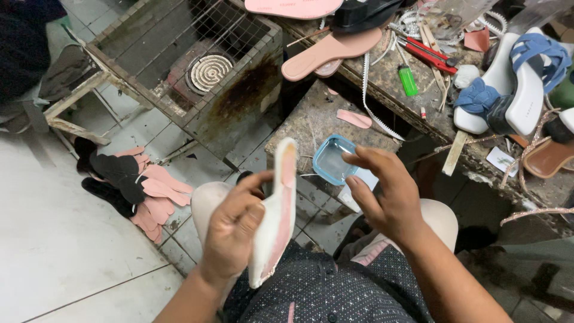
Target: The person holds a white slide sandal and presses and smooths the sole against the shoe upper by hand, working around the edge to bond the parts. They dip a finger into a small blue container of liquid, continue pressing the sole edge, briefly place the sandal on a rack, then pick it back up and keep smoothing the joined edge.
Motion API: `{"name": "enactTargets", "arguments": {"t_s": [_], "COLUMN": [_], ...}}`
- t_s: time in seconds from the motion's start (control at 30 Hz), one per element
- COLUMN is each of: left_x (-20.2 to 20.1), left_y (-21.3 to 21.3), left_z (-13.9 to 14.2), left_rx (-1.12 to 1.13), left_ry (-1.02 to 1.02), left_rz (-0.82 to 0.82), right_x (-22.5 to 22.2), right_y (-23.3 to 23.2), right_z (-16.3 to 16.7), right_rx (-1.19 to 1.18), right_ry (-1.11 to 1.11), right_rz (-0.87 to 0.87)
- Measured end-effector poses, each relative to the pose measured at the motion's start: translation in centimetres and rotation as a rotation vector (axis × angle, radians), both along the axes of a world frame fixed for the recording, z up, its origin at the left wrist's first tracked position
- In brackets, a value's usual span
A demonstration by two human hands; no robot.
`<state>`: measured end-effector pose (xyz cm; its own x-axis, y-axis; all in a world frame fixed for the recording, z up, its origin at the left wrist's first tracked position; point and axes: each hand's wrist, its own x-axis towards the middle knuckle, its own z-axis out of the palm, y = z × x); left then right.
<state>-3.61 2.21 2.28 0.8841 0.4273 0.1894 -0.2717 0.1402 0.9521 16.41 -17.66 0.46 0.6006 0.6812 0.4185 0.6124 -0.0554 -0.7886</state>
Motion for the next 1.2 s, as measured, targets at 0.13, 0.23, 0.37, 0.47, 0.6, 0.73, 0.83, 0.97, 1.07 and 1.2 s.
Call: {"name": "enactTargets", "arguments": {"t_s": [0.13, 0.23, 0.37, 0.47, 0.6, 0.73, 0.83, 0.97, 1.07, 1.2], "left_x": [-1.0, -1.5, -1.6, -1.8, -1.5, -0.8, -0.5, -0.2, -0.2, -0.5], "left_y": [1.5, 1.5, 1.6, 1.7, 1.9, 1.1, 0.6, 0.4, 0.5, 0.7], "left_z": [-0.3, -0.6, -0.7, -0.6, -0.4, 0.0, 0.6, 1.1, 1.0, 0.5], "left_rx": [-0.507, -0.763, -0.888, -0.9, -0.871, -0.738, -0.737, -0.699, -0.659, -0.635], "left_ry": [-0.061, -0.092, -0.047, -0.001, 0.085, 0.055, 0.101, 0.113, 0.09, 0.208], "left_rz": [-0.027, -0.138, -0.3, -0.277, -0.269, -0.245, -0.28, -0.307, -0.304, -0.268], "right_x": [2.2, 2.1, 1.8, 1.7, 1.6, 0.3, -1.4, -2.2, -3.1, -3.8], "right_y": [1.9, 3.0, 3.0, 2.2, 1.2, -0.4, -1.2, -0.4, -0.3, -0.1], "right_z": [-3.1, -4.8, -5.5, -5.4, -4.0, -1.1, 0.8, 1.5, 1.3, 1.1], "right_rx": [-0.523, -0.568, -0.637, -0.631, -0.576, -0.172, 0.162, 0.24, 0.197, 0.253], "right_ry": [-0.285, -0.48, -0.444, -0.405, -0.398, 0.005, 0.282, 0.147, 0.114, 0.232], "right_rz": [0.091, 0.055, -0.025, -0.034, -0.092, 0.096, 0.309, 0.385, 0.38, 0.363]}}
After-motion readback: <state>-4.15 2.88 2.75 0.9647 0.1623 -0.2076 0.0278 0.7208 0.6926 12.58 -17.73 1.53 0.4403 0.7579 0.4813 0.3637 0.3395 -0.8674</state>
